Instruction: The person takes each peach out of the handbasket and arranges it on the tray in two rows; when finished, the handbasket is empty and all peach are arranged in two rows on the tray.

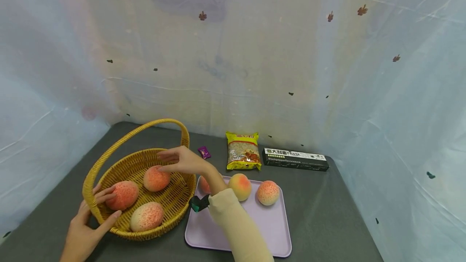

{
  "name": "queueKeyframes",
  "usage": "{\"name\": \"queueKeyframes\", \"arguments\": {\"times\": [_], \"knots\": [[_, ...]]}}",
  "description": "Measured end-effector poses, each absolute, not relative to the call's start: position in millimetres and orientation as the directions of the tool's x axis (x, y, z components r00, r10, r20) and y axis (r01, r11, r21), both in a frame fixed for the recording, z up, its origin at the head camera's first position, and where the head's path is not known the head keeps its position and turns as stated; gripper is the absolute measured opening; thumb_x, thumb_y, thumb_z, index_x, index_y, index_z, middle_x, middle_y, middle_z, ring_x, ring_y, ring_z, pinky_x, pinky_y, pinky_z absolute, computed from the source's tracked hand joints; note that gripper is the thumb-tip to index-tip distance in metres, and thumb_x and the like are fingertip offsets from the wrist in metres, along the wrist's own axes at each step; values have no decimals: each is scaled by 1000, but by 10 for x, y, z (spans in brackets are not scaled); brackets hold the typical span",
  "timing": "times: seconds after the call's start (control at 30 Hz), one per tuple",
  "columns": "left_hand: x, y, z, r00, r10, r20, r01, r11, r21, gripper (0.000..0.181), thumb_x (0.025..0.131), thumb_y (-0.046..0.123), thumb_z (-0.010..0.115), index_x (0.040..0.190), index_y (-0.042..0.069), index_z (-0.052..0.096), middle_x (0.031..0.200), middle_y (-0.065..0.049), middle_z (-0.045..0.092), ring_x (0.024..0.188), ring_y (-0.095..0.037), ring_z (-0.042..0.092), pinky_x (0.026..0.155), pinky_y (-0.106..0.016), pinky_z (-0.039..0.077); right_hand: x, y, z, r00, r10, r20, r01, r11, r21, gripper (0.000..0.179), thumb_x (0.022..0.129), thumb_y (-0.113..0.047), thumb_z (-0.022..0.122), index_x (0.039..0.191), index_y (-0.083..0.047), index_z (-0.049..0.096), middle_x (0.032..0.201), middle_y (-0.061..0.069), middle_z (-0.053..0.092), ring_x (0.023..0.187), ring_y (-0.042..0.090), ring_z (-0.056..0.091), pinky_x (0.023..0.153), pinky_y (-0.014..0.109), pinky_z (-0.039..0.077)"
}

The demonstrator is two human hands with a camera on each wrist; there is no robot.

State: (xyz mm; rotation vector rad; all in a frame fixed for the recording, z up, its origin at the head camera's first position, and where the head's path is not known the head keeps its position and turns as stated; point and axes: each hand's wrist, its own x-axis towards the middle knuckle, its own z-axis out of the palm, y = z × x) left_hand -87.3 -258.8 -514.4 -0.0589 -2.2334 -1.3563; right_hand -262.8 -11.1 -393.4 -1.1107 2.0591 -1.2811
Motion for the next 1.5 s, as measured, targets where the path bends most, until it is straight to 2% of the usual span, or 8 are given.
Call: {"name": "queueKeyframes", "arguments": {"times": [0.13,0.5,0.73,0.87,1.0,1.17,1.37,1.5], "knots": [[-876,-2591,-5134,-861,-224,457,302,497,813,52,81,-8,78,130,1,61,141,2,55,146,-5,22,104,-2,21,-2625,-158,-3940,-557,-830,4,-407,269,-873,50,96,-11,68,143,-1,53,144,9,55,128,13,55,103,23,47],[-871,-2588,-5127,-862,-228,452,300,489,819,53,82,-8,78,131,1,61,142,2,54,146,-5,22,106,-4,20,-2614,-255,-3945,-562,-827,-8,-421,294,-858,51,96,-14,68,143,-1,53,144,9,55,129,19,54,104,24,46],[-872,-2596,-5138,-867,-232,441,289,487,824,52,83,-7,77,132,2,61,144,1,53,145,-4,22,107,-6,19,-2638,-358,-4008,-619,-785,-21,-475,396,-786,51,96,-23,70,140,-2,56,140,9,58,125,12,56,101,21,47],[-876,-2600,-5137,-865,-228,446,295,487,822,53,82,-7,77,131,1,61,144,0,53,145,-5,22,107,-6,19,-2631,-400,-4027,-674,-738,-45,-490,491,-720,53,95,-28,71,138,0,58,137,11,60,123,12,57,94,15,47],[-880,-2602,-5128,-858,-222,464,314,490,813,53,80,-9,78,130,0,62,142,0,55,146,-6,23,106,-3,21,-2603,-433,-4017,-709,-702,-68,-485,554,-677,49,94,-26,72,133,2,62,129,11,66,114,14,62,87,14,50],[-878,-2596,-5132,-855,-226,467,312,494,812,53,79,-10,79,129,0,62,141,2,55,146,-5,23,105,-2,21,-2570,-475,-4026,-752,-649,-119,-440,628,-642,54,92,-28,74,136,0,59,135,7,62,123,14,58,93,18,50],[-879,-2596,-5137,-856,-229,464,308,493,813,53,79,-9,79,129,0,62,141,1,55,146,-5,23,105,-3,21,-2561,-512,-4060,-779,-611,-143,-409,667,-622,54,91,-29,76,136,-2,61,135,5,62,120,14,60,89,18,52],[-884,-2599,-5137,-855,-219,470,319,491,811,53,80,-9,79,129,1,62,141,0,55,146,-7,22,107,-5,20,-2570,-540,-4092,-769,-624,-142,-436,673,-598,54,91,-30,75,135,-2,61,134,5,62,115,11,61,84,14,50]]}}
